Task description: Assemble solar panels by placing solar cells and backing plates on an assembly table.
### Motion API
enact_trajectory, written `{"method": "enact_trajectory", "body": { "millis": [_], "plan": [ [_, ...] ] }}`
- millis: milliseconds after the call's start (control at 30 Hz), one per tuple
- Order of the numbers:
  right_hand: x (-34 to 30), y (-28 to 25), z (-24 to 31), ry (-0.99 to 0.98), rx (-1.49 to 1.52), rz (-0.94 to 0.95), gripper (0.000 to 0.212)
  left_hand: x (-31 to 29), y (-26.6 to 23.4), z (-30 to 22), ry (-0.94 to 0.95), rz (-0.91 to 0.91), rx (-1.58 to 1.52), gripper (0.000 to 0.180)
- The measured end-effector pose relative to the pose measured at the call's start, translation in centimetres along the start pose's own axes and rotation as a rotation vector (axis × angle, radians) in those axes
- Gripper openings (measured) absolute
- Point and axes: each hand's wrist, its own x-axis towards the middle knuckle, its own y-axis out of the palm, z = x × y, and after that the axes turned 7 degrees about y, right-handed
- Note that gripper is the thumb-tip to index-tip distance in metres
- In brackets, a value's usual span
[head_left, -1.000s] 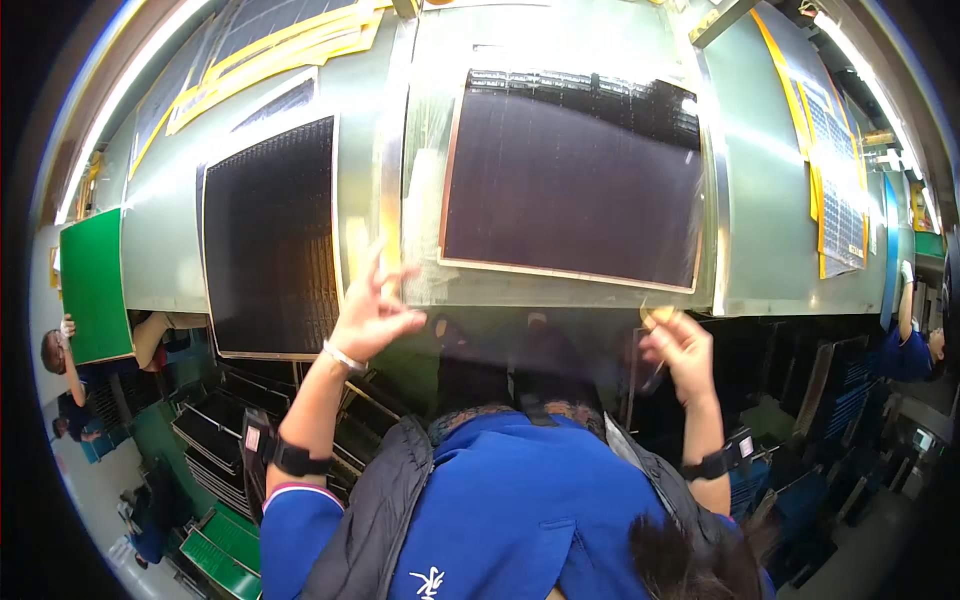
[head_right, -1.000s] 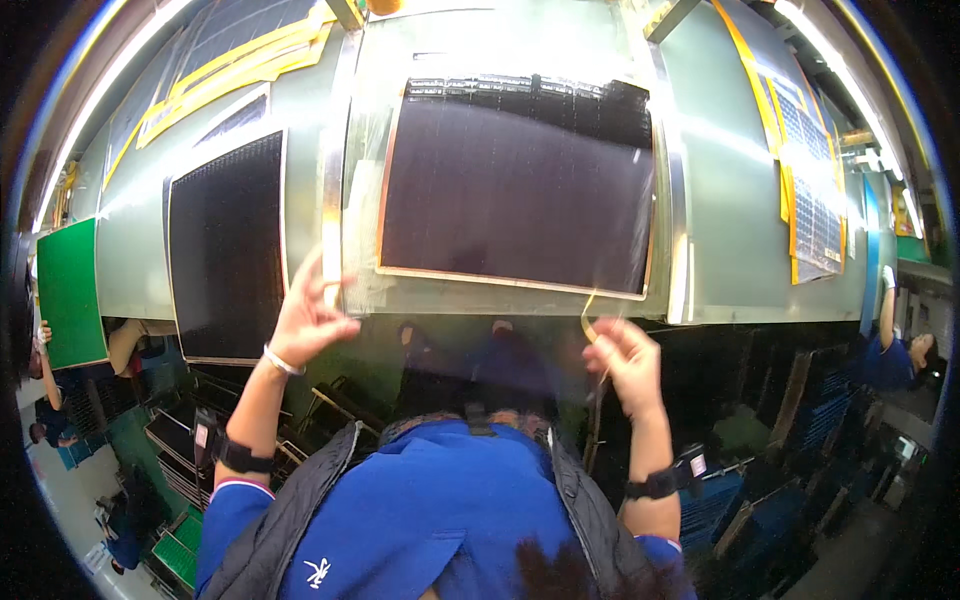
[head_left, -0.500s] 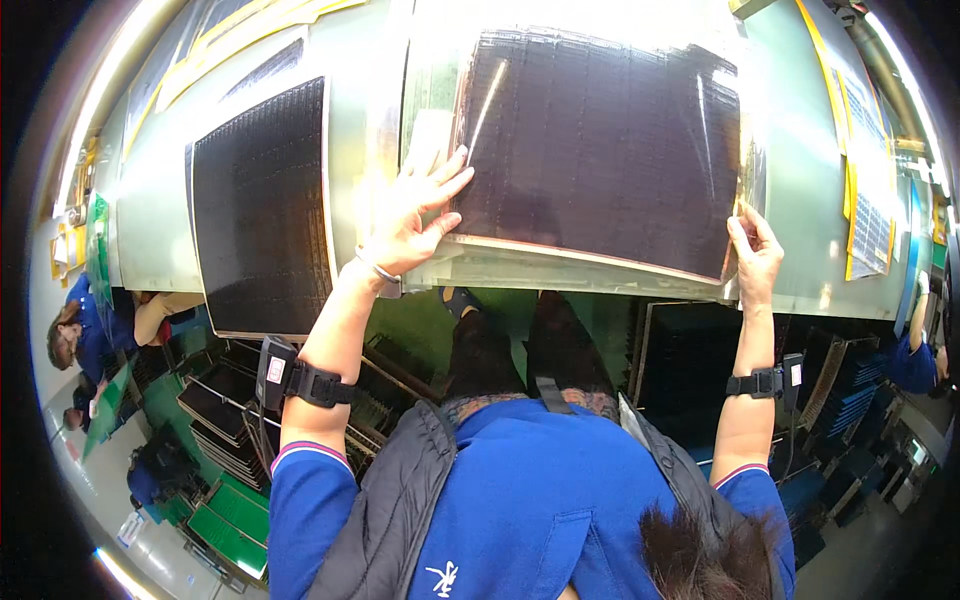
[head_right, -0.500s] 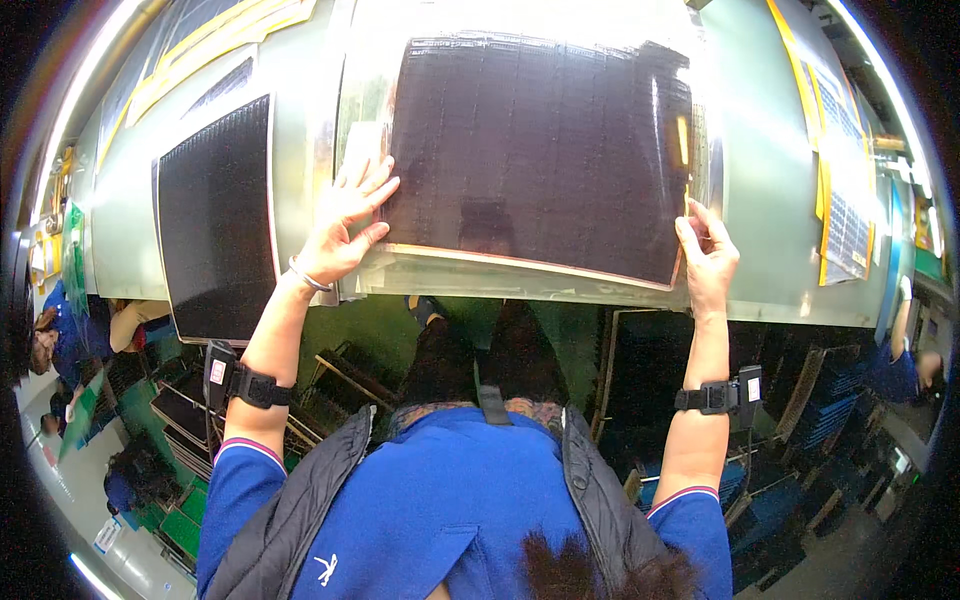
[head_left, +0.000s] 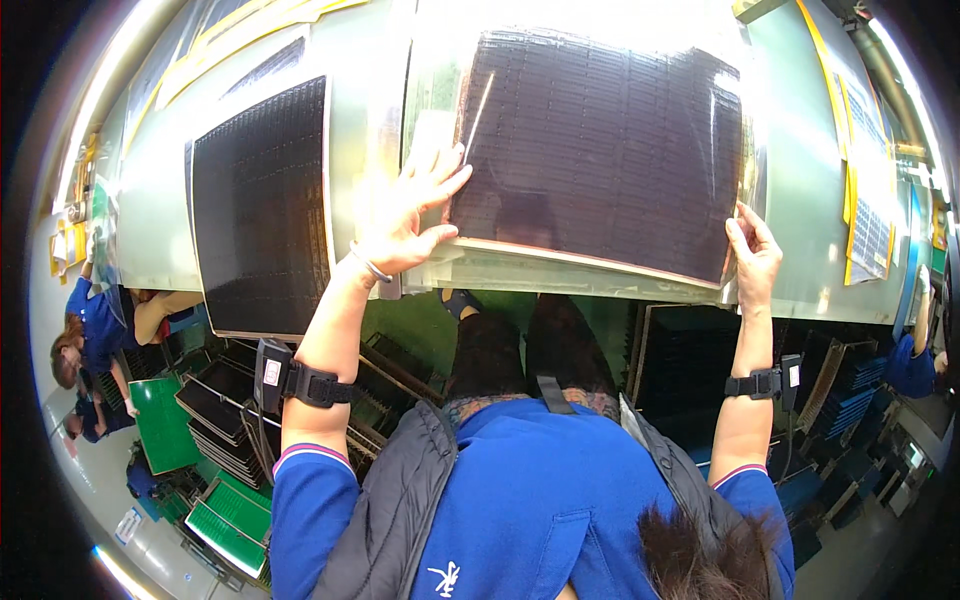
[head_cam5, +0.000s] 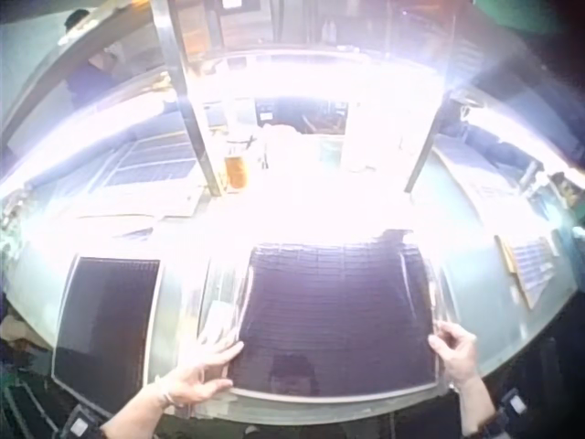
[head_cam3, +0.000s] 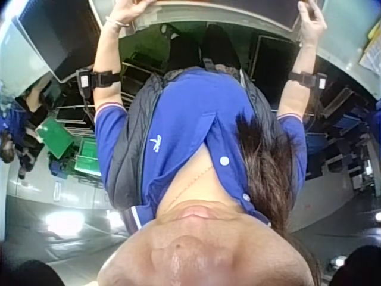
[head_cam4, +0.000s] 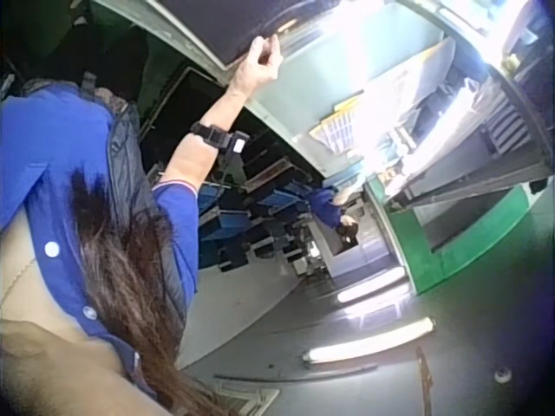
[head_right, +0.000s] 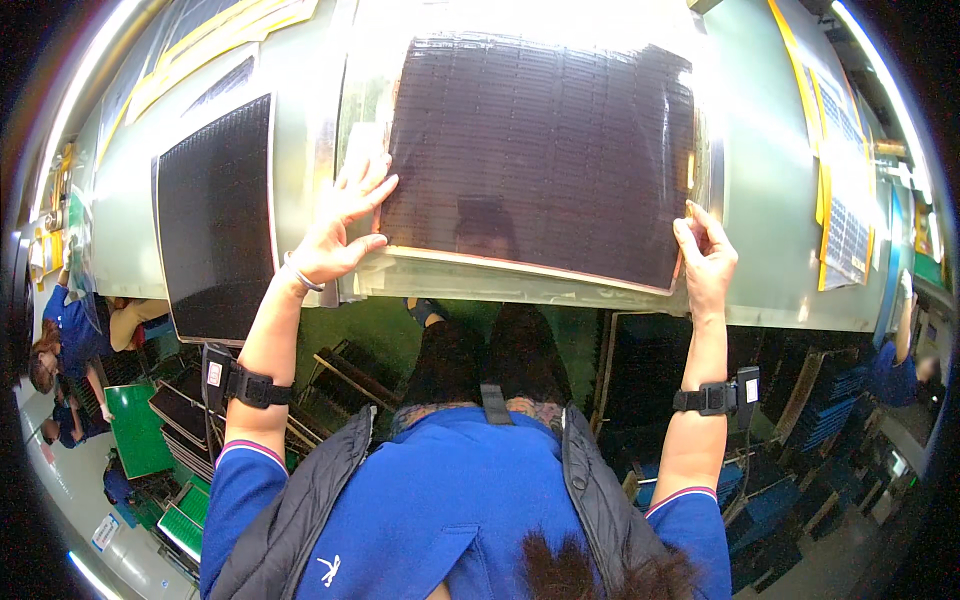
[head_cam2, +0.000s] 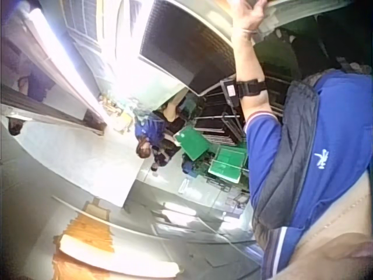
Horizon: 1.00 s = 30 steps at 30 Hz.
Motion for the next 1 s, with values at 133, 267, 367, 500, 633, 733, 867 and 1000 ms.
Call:
{"method": "enact_trajectory", "body": {
  "millis": [133, 267, 367, 500, 633, 733, 867, 1000],
  "plan": [
    [0.1, -0.1, 0.1, 0.000, -0.018, 0.013, 0.032, 0.0, 0.1, 0.1, 0.006, -0.009, -0.014, 0.076],
    [0.2, -0.8, 2.6, 0.175, 0.060, 0.090, 0.028, 0.8, -0.9, -1.1, -0.031, 0.047, 0.056, 0.079],
    [2.9, -1.9, 5.4, 0.166, 0.526, 0.472, 0.052, 1.1, -0.8, -1.2, -0.109, 0.121, 0.061, 0.081],
    [10.7, -1.6, 4.8, 0.259, 0.321, 0.301, 0.045, 0.8, -1.1, -2.2, -0.112, 0.104, 0.069, 0.082],
    [15.6, 1.2, 6.5, 0.362, -0.241, 0.154, 0.034, 0.7, -0.3, -2.1, -0.149, 0.133, 0.035, 0.084],
    [16.2, 2.0, 6.2, -0.232, -0.989, -0.216, 0.036, 0.7, -0.5, -2.2, -0.113, 0.114, 0.023, 0.082],
    [17.8, 2.1, 4.8, -0.183, -0.837, -0.117, 0.036, 1.6, -0.6, -2.7, -0.124, 0.098, -0.002, 0.079],
    [18.9, 2.3, 5.9, 0.047, -0.955, -0.012, 0.032, 2.0, -1.1, -3.2, -0.156, 0.129, -0.005, 0.080]
  ]
}}
